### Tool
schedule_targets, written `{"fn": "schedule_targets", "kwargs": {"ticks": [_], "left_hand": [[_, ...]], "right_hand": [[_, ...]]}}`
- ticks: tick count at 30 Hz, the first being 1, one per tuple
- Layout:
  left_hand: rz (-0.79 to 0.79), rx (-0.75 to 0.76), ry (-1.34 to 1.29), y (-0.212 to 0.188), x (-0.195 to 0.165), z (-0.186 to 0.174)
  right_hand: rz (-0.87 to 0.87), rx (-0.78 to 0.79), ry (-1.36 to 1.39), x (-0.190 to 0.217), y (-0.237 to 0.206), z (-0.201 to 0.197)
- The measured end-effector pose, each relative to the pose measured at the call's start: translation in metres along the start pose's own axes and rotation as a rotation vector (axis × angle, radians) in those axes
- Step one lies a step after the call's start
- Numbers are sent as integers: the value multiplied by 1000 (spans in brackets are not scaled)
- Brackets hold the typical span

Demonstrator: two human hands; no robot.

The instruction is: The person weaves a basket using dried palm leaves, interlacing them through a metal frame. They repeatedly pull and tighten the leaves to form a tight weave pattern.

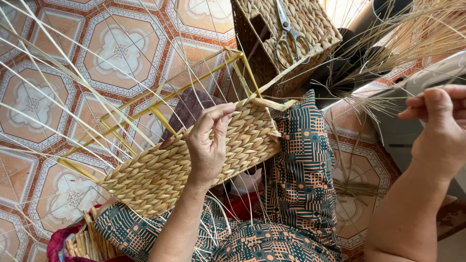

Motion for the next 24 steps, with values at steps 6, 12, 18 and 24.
{"fn": "schedule_targets", "kwargs": {"ticks": [6,12,18,24], "left_hand": [[75,27,57,10,8,14],[264,128,252,29,11,45],[502,306,457,55,15,80],[496,499,760,67,38,96]], "right_hand": [[-133,179,-11,50,-9,112],[53,486,-106,13,-32,231],[132,554,-153,-12,-43,268],[27,578,-401,-9,-41,263]]}}
Point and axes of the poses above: each hand's wrist, its own y-axis towards the middle knuckle, its own z-axis out of the palm, x = y × z, the point moved 6 cm from there along y, towards the middle knuckle, and after that the axes turned 3 degrees about -x, right-handed, at the moved point
